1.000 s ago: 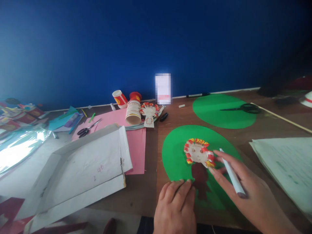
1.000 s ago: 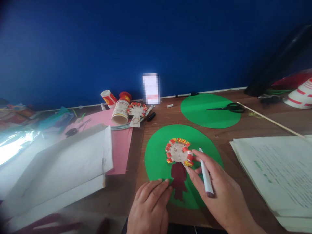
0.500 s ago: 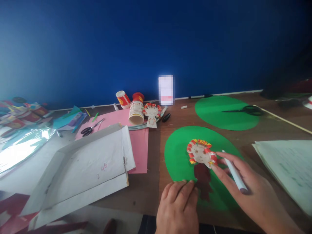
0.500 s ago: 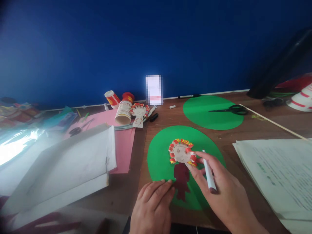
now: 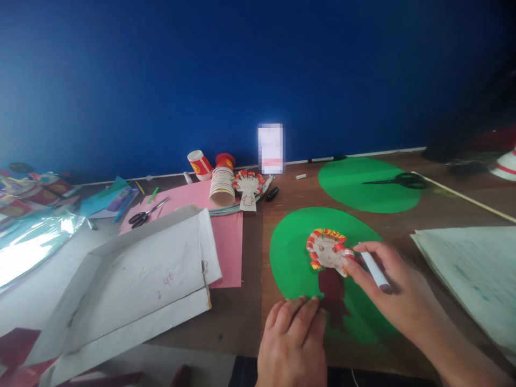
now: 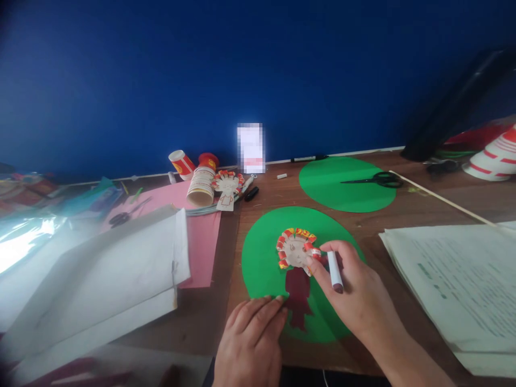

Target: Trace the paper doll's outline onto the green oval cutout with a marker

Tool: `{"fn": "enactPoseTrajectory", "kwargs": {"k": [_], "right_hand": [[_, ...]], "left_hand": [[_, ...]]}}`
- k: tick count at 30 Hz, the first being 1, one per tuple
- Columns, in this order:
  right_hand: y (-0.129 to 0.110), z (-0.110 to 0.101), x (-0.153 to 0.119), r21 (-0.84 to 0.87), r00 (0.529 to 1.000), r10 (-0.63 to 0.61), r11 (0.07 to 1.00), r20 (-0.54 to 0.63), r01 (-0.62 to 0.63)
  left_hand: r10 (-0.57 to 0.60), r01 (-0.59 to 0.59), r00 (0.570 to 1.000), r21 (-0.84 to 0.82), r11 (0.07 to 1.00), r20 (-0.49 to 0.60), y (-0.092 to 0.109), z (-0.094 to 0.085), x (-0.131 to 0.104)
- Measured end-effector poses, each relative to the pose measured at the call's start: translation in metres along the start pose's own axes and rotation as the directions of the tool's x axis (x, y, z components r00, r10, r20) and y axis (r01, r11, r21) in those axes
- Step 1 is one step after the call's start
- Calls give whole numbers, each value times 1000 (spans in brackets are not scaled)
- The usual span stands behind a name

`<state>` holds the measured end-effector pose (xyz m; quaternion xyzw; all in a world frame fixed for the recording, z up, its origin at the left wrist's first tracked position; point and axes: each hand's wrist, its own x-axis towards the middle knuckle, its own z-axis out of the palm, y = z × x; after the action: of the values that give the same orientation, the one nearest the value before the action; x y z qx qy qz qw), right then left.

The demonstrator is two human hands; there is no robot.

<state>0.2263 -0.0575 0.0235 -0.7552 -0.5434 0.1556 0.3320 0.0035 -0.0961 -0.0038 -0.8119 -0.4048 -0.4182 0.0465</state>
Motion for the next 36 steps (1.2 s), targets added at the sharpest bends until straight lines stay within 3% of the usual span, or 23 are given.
{"fn": "enactPoseTrajectory", "kwargs": {"k": [6,17,23,31,36], "right_hand": [[-3,0,-1,-3,1000,5,1000,0,-5],[-4,-1,-2,-8,1000,6,1000,-26,-6],[0,1,-2,-32,999,46,998,4,-45],[-2,-1,-2,12,999,43,999,-1,-43],[-2,0,-2,1,1000,-6,1000,-26,6]], "left_hand": [[20,-20,999,-10,1000,40,-2,-2,-1],[16,-16,1000,-31,999,19,-2,-4,2],[47,-46,994,-10,999,95,-1,-10,6],[45,-44,995,-15,999,89,8,20,16],[16,-14,991,-10,1000,134,10,27,17]]}}
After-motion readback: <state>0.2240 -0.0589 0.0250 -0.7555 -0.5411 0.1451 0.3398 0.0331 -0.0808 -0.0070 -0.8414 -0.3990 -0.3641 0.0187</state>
